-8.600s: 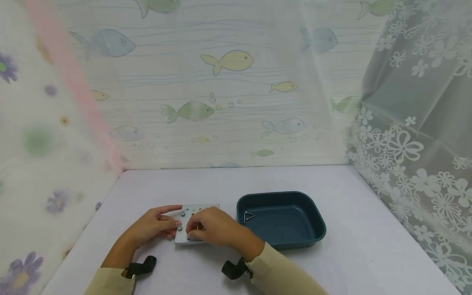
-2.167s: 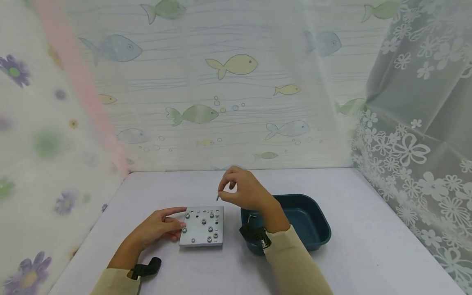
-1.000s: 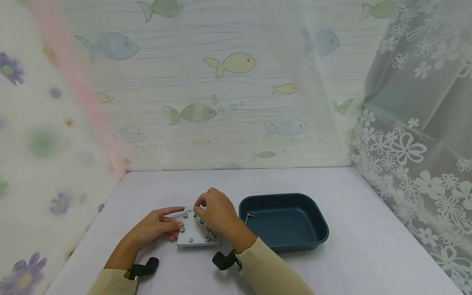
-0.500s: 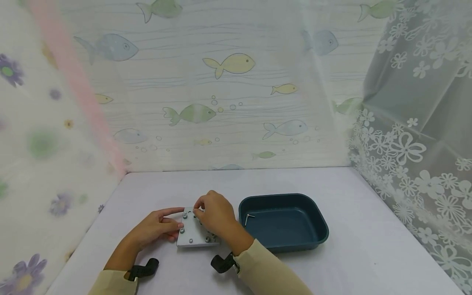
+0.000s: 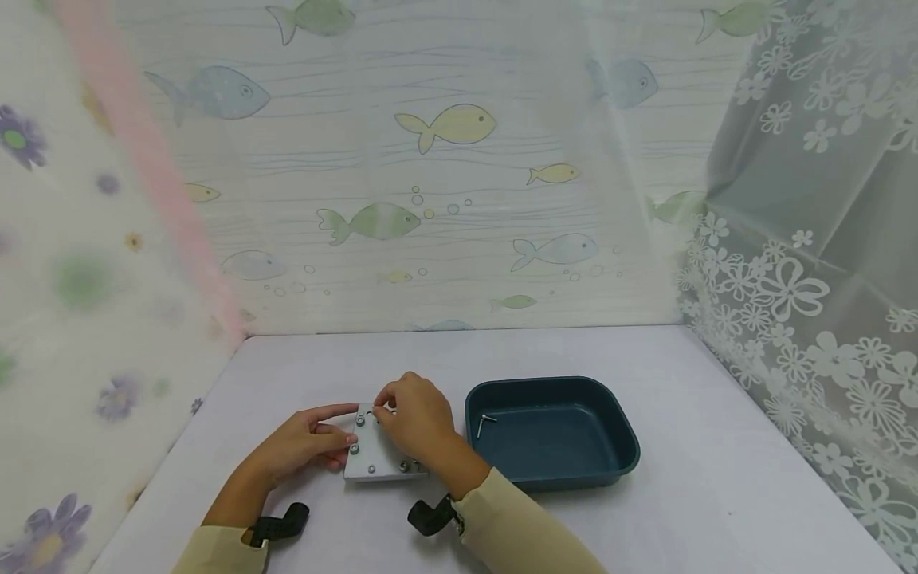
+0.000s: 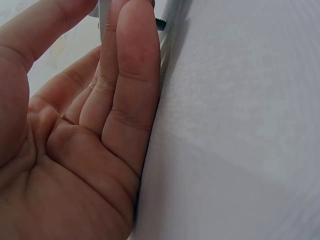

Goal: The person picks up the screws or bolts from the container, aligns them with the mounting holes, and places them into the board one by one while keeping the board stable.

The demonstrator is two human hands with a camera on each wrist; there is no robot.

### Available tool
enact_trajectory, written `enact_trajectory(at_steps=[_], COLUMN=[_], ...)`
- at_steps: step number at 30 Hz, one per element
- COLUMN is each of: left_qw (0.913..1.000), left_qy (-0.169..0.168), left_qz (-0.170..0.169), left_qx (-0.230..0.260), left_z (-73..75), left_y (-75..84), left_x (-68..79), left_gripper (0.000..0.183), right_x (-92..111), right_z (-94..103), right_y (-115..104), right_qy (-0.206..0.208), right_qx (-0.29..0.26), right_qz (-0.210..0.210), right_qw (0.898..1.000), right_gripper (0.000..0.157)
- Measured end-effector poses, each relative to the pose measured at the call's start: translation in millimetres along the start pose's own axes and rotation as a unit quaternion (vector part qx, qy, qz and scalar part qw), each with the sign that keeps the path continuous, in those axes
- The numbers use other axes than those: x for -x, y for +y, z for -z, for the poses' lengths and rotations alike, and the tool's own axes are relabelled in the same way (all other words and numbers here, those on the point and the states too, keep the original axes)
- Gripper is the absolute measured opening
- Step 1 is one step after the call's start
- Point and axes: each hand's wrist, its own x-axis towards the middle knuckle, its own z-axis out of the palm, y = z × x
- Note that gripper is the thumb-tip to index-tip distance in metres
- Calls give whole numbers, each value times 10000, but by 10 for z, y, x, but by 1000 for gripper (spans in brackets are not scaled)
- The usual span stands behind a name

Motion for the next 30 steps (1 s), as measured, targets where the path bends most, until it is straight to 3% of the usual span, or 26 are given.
enact_trajectory(at_steps=[30], left_qw=[10000], left_qy=[-46], left_qz=[-31], left_qx=[29], left_z=[8], left_y=[-16], left_x=[-14], left_gripper=[80], right_x=[14], right_z=[-122], right_y=[25], right_qy=[-140], right_qx=[403], right_qz=[-213], right_qw=[9989], right_gripper=[9])
